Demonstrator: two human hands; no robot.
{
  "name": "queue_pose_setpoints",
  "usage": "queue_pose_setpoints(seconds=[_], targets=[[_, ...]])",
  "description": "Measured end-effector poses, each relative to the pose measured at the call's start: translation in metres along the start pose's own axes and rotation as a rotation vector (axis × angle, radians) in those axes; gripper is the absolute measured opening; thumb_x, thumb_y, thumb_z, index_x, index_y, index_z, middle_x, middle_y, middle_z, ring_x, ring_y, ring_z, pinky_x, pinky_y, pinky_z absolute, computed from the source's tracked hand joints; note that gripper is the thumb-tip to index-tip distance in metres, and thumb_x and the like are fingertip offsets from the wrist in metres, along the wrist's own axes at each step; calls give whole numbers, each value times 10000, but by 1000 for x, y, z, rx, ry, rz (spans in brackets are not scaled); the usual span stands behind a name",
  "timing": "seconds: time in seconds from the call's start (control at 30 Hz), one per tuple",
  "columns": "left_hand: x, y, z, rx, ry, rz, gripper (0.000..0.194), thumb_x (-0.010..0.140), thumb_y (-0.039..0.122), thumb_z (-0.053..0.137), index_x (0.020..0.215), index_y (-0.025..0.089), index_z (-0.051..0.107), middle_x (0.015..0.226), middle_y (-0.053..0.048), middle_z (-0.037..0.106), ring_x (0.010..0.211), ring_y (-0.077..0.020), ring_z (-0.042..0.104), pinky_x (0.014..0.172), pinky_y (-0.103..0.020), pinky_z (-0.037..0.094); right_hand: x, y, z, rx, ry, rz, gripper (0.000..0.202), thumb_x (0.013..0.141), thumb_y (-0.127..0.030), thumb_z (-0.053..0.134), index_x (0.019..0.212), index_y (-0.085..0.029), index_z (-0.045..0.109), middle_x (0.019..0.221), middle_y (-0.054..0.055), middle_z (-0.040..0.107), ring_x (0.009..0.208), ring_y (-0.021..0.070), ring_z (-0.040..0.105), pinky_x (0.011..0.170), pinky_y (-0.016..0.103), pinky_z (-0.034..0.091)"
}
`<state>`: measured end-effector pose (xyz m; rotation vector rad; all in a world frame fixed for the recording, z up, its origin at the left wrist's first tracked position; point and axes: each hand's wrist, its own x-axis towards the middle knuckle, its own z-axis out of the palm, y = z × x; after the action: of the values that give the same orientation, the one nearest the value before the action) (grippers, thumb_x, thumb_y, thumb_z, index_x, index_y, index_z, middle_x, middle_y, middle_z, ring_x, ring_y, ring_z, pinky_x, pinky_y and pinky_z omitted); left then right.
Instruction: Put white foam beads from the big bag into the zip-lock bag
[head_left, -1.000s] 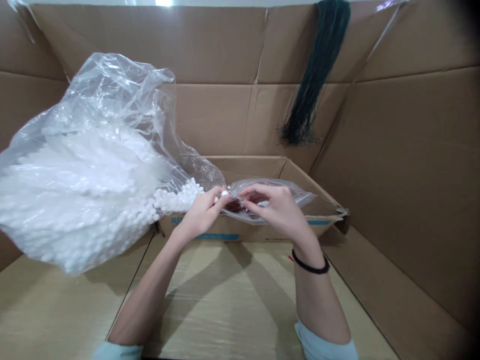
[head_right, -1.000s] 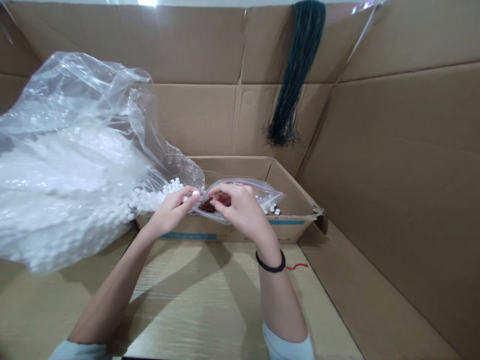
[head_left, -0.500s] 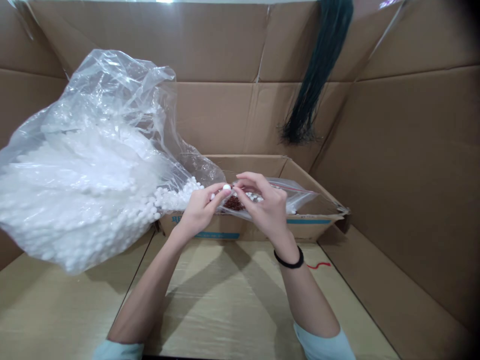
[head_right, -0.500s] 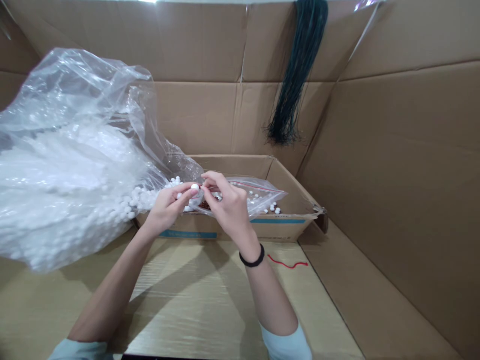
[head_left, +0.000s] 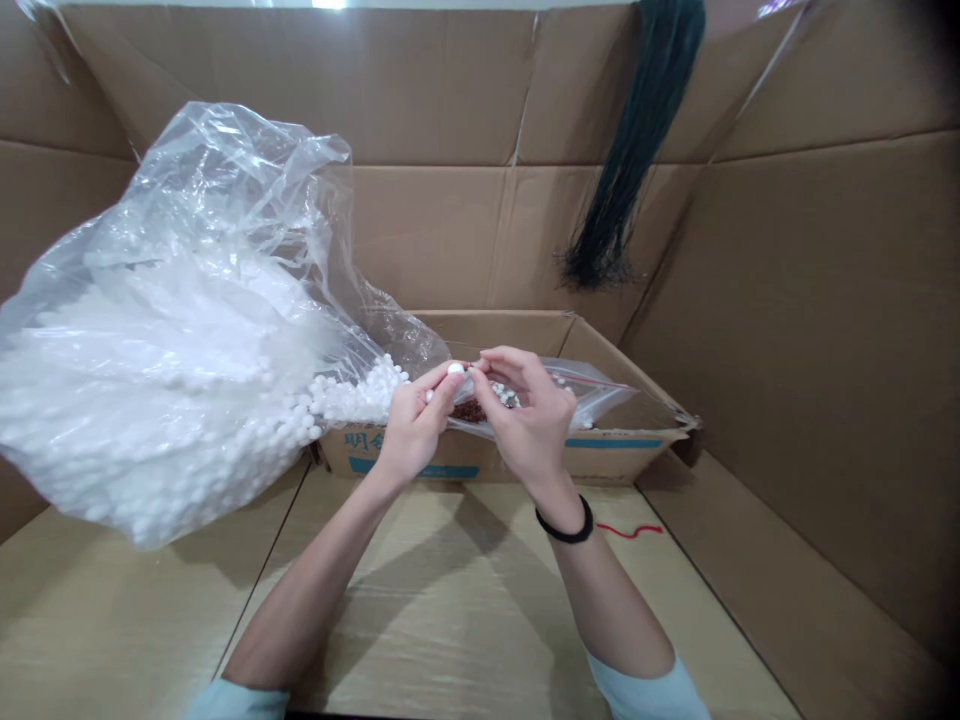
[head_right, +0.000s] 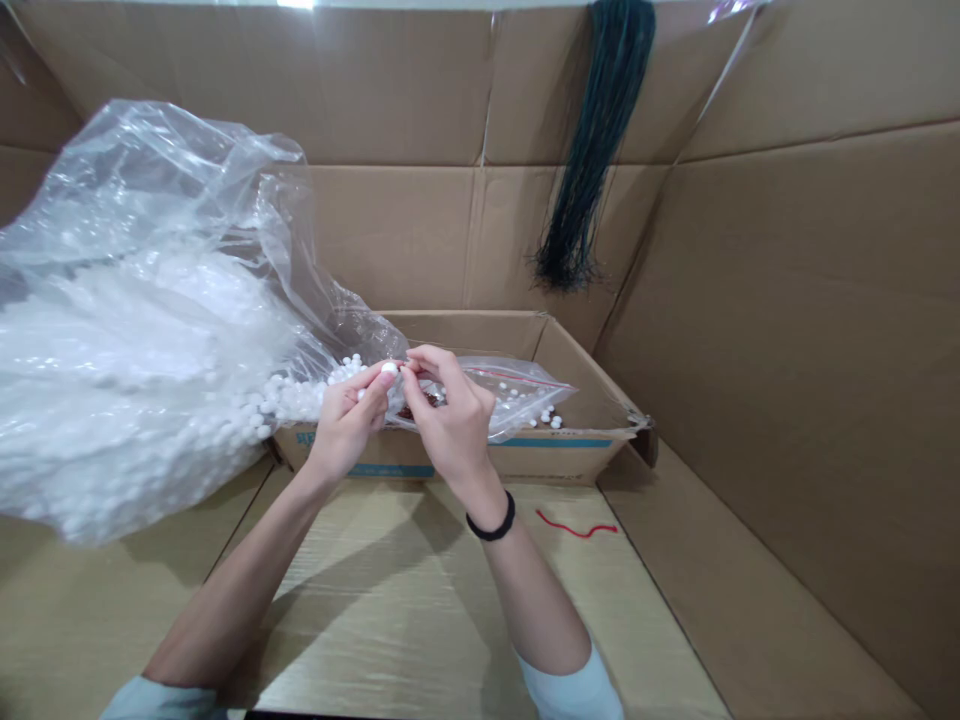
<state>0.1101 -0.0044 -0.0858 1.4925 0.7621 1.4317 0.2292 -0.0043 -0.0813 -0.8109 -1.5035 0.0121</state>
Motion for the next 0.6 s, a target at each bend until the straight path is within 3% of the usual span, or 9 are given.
queue_pose_setpoints(seconds=[0.13, 0.3, 0.5, 0.6], targets=[[0, -1, -1, 44, 4, 18, 342, 829, 467, 504, 935, 161, 617, 526, 65, 211, 456, -55, 166, 408, -217, 141, -1, -1, 0, -72, -4, -95, 138, 822, -193, 565, 951, -234, 593, 881, -2, 698, 766, 122, 677, 730, 255, 575], [0, -1, -3, 57, 25, 35, 331, 829, 477, 496, 818, 162, 596, 517, 63, 221, 451, -54, 177, 407, -219, 148, -3, -1, 3, -123, -4, -89, 115, 842, -227, 538, 937, -236, 603, 871, 6, 701, 748, 131, 673, 719, 272, 571], [2, 3, -4, 28, 7, 38, 361, 826, 465, 507, 960, 147, 614, 518, 69, 224, 441, -50, 172, 390, -216, 147, -2, -4, 2, -110, 1, -135, 130, 848, -193, 543, 956, -237, 600, 899, 7, 704, 795, 123, 668, 737, 250, 558], [2, 6, -6, 41, 5, 21, 384, 821, 456, 519, 997, 128, 612, 516, 72, 217, 438, -48, 186, 389, -213, 152, -1, -5, -1, -46, -39, -72, 147, 852, -212, 541, 984, -237, 603, 930, 14, 700, 810, 128, 668, 755, 263, 558]])
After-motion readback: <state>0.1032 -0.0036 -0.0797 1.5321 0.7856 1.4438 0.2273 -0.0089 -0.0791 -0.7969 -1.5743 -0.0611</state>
